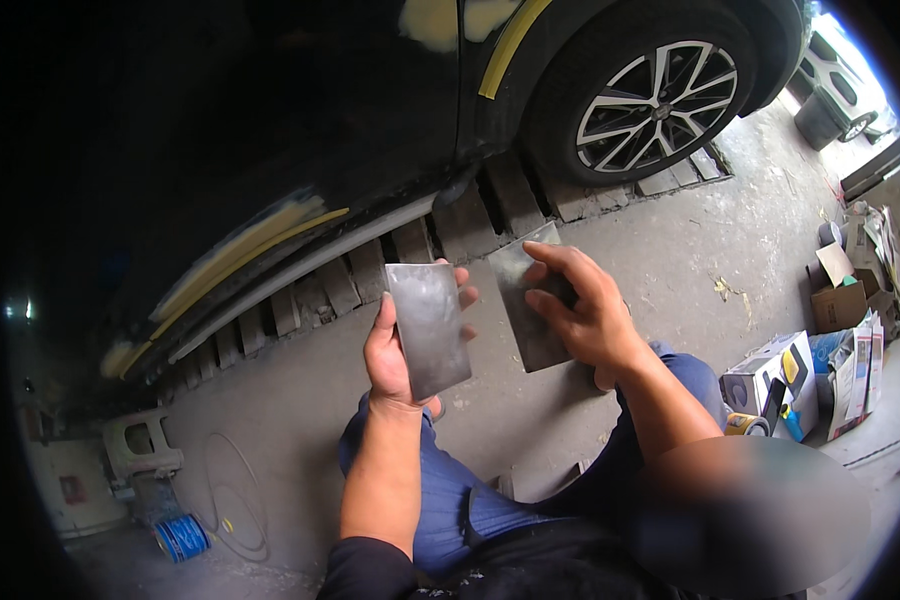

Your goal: The person sits on the floor and uses a sanding block to smooth the lower side panel of a black car. They repeatedly rub the sanding block against the panel surface, occasionally flipping the block to use a different side.

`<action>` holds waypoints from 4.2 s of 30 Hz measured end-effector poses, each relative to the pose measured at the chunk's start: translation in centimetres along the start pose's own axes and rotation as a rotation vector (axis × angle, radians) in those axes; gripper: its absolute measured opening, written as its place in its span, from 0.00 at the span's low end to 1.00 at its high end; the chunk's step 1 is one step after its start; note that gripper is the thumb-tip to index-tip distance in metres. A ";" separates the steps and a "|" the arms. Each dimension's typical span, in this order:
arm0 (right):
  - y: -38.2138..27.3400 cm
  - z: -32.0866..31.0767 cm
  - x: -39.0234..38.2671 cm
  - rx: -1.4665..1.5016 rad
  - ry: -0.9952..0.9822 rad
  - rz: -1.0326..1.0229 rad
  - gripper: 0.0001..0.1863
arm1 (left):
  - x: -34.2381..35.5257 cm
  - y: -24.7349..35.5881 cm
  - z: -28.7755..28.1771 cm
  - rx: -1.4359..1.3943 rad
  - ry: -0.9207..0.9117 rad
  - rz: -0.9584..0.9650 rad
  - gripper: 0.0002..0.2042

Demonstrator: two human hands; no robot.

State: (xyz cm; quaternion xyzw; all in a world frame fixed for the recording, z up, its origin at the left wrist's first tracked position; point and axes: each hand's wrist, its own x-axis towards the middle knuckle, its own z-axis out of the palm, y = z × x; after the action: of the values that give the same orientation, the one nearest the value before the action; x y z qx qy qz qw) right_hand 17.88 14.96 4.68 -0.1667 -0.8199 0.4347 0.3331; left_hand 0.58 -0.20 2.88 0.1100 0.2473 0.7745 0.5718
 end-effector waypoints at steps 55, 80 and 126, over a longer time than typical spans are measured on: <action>-1.7 2.5 -1.1 0.566 -0.078 0.295 0.25 | -1.3 -0.9 0.3 0.460 0.072 0.136 0.21; -1.8 3.4 0.0 -0.232 0.028 -0.335 0.25 | -0.7 -3.1 0.2 1.351 0.252 0.456 0.10; -1.6 4.1 -0.5 -0.166 0.147 -0.314 0.20 | -1.2 -3.8 1.4 1.657 0.110 0.661 0.06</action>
State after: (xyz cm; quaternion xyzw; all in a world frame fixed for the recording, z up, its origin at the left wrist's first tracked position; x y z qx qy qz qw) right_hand 15.46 11.25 4.17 -0.0947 -0.8424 0.2951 0.4409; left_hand 4.73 -0.11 2.23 0.5160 0.7103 0.4767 0.0438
